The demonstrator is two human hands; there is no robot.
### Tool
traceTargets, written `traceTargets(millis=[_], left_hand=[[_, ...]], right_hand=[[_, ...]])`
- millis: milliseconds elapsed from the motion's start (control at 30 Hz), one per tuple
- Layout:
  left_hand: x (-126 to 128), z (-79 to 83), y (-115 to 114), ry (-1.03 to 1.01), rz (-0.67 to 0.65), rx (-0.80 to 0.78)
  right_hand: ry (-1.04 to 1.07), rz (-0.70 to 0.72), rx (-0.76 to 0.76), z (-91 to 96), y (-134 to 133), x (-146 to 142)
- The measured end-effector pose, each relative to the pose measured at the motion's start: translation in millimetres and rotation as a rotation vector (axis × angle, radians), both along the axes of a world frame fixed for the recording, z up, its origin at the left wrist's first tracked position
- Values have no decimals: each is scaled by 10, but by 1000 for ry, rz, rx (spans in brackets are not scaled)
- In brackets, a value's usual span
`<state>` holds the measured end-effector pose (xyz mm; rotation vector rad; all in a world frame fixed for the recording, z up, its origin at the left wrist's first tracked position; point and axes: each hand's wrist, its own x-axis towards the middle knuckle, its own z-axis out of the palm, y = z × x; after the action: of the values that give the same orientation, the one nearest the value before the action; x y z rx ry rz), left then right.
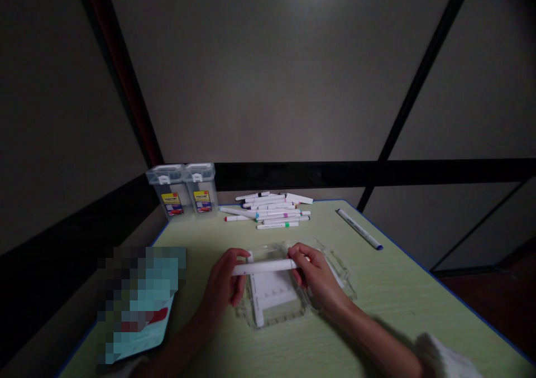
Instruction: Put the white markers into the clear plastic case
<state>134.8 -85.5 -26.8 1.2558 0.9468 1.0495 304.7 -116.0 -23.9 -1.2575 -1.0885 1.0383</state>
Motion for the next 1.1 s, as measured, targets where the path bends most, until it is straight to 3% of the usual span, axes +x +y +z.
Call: traceTargets(millis=[267,533,967,1100], left_hand=[[-12,45,-3,70,21,-101],[-10,66,-30,133,75,74],[7,-24,1,88,8,137],[0,-21,7,68,40,104]], right_hand=[[-15,35,41,3,-25,-14],[5,-1,28,13,-12,-2],[13,-13,-4,25,-3,25],[24,-4,-15,20,1,19]])
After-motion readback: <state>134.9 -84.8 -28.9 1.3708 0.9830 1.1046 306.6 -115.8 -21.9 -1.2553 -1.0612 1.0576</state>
